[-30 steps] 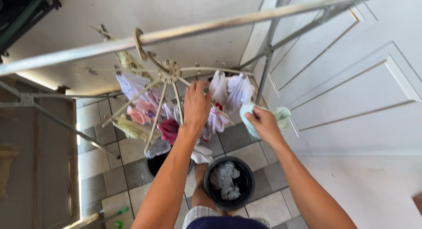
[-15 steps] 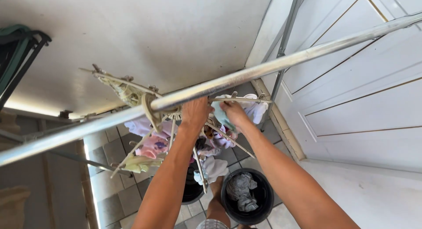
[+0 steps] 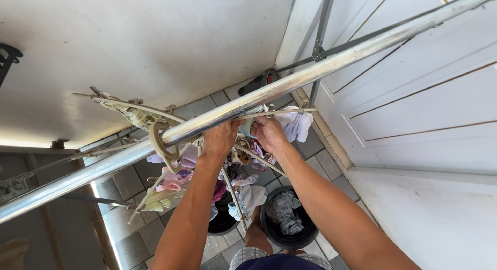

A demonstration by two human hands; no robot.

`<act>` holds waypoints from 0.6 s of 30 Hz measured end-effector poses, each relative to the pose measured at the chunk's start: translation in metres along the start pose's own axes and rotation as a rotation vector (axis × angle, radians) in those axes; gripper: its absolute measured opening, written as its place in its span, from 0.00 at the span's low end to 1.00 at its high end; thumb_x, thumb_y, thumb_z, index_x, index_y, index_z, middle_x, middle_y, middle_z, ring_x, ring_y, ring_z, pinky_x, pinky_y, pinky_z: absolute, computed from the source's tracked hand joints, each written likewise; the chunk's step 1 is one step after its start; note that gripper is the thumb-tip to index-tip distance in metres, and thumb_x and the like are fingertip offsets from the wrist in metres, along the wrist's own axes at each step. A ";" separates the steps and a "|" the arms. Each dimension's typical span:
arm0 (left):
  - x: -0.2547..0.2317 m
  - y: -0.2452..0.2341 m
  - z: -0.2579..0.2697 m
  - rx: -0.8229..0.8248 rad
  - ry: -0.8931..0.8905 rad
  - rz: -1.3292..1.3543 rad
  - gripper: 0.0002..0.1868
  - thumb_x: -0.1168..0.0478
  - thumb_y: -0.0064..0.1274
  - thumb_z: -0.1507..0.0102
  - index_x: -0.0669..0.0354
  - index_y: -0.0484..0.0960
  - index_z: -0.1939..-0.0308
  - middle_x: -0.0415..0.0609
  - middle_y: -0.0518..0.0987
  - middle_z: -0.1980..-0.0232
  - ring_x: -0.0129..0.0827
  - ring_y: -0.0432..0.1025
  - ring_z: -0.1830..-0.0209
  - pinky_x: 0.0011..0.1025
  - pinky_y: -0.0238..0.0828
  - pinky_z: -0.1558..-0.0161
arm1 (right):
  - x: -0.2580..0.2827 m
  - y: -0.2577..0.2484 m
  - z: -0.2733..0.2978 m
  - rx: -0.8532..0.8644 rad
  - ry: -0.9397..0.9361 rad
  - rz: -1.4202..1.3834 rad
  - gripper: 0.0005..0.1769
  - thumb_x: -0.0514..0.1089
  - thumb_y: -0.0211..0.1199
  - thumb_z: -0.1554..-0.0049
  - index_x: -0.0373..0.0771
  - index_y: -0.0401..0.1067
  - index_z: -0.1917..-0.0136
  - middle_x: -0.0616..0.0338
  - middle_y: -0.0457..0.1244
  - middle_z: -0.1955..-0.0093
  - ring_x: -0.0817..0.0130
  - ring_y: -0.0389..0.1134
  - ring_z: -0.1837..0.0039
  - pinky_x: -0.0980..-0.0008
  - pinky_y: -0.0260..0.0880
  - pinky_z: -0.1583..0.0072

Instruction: Hanging wet clothes and underwear onto a circular drying rack and positioning a laundry pole.

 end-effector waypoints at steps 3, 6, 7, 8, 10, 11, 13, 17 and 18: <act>0.004 0.002 0.001 -0.004 -0.012 0.004 0.17 0.53 0.58 0.35 0.66 0.83 0.53 0.64 0.81 0.60 0.60 0.75 0.59 0.54 0.68 0.56 | -0.004 -0.012 -0.004 -0.018 -0.004 0.065 0.12 0.39 0.51 0.33 0.38 0.63 0.36 0.55 0.67 0.43 0.61 0.67 0.47 0.59 0.68 0.49; 0.006 0.005 0.000 0.006 -0.007 0.021 0.18 0.52 0.58 0.34 0.65 0.83 0.52 0.65 0.81 0.59 0.61 0.75 0.58 0.54 0.69 0.55 | 0.012 0.012 0.018 -0.064 0.032 0.092 0.11 0.39 0.49 0.37 0.39 0.63 0.40 0.56 0.68 0.46 0.63 0.72 0.45 0.59 0.76 0.43; 0.005 0.005 -0.001 0.008 -0.008 0.023 0.18 0.52 0.58 0.34 0.65 0.83 0.52 0.65 0.81 0.59 0.61 0.75 0.58 0.54 0.69 0.55 | 0.004 -0.003 0.010 -0.066 0.033 0.093 0.11 0.39 0.49 0.37 0.39 0.63 0.40 0.56 0.68 0.46 0.63 0.72 0.45 0.59 0.76 0.43; 0.004 0.003 -0.001 0.026 0.001 0.055 0.19 0.52 0.58 0.35 0.66 0.83 0.51 0.65 0.81 0.57 0.61 0.75 0.56 0.53 0.69 0.54 | -0.003 -0.014 0.003 0.035 0.006 0.088 0.12 0.40 0.50 0.34 0.37 0.64 0.37 0.54 0.67 0.43 0.63 0.71 0.45 0.59 0.74 0.43; 0.003 0.002 -0.003 0.041 0.009 0.085 0.19 0.52 0.58 0.36 0.66 0.83 0.50 0.66 0.81 0.56 0.61 0.74 0.54 0.52 0.69 0.53 | -0.011 -0.026 -0.007 0.139 -0.022 0.084 0.14 0.41 0.52 0.31 0.35 0.66 0.35 0.51 0.67 0.41 0.64 0.69 0.44 0.60 0.72 0.42; 0.003 0.004 -0.004 0.077 0.015 0.069 0.19 0.53 0.59 0.37 0.65 0.82 0.49 0.66 0.81 0.54 0.61 0.74 0.53 0.52 0.69 0.52 | -0.011 -0.027 -0.008 0.161 -0.029 0.050 0.10 0.44 0.54 0.29 0.39 0.63 0.37 0.52 0.65 0.41 0.63 0.69 0.45 0.58 0.71 0.43; -0.006 0.003 0.001 0.110 0.016 0.055 0.19 0.55 0.59 0.38 0.65 0.82 0.49 0.66 0.81 0.52 0.61 0.74 0.52 0.52 0.68 0.51 | -0.006 -0.026 -0.005 0.184 -0.032 0.019 0.08 0.46 0.56 0.27 0.44 0.61 0.39 0.53 0.63 0.41 0.62 0.68 0.46 0.56 0.70 0.44; -0.050 -0.051 0.035 -0.044 0.055 0.072 0.30 0.59 0.62 0.39 0.69 0.74 0.36 0.67 0.79 0.49 0.60 0.74 0.52 0.50 0.69 0.51 | 0.013 -0.025 -0.001 -0.082 0.010 0.209 0.20 0.53 0.54 0.34 0.50 0.61 0.30 0.52 0.62 0.33 0.58 0.65 0.38 0.55 0.65 0.42; -0.067 -0.075 0.049 -0.159 0.114 0.138 0.21 0.61 0.62 0.38 0.64 0.79 0.42 0.64 0.80 0.50 0.61 0.73 0.51 0.51 0.68 0.51 | 0.018 -0.027 0.000 -0.138 0.059 0.247 0.24 0.52 0.54 0.36 0.54 0.60 0.28 0.52 0.62 0.29 0.55 0.64 0.32 0.53 0.65 0.39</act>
Point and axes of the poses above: each hand's wrist, its own z-axis away from the middle knuckle, its own y-axis out of the palm, x = y × z, the point moved 3 cm from there along -z, towards the middle knuckle
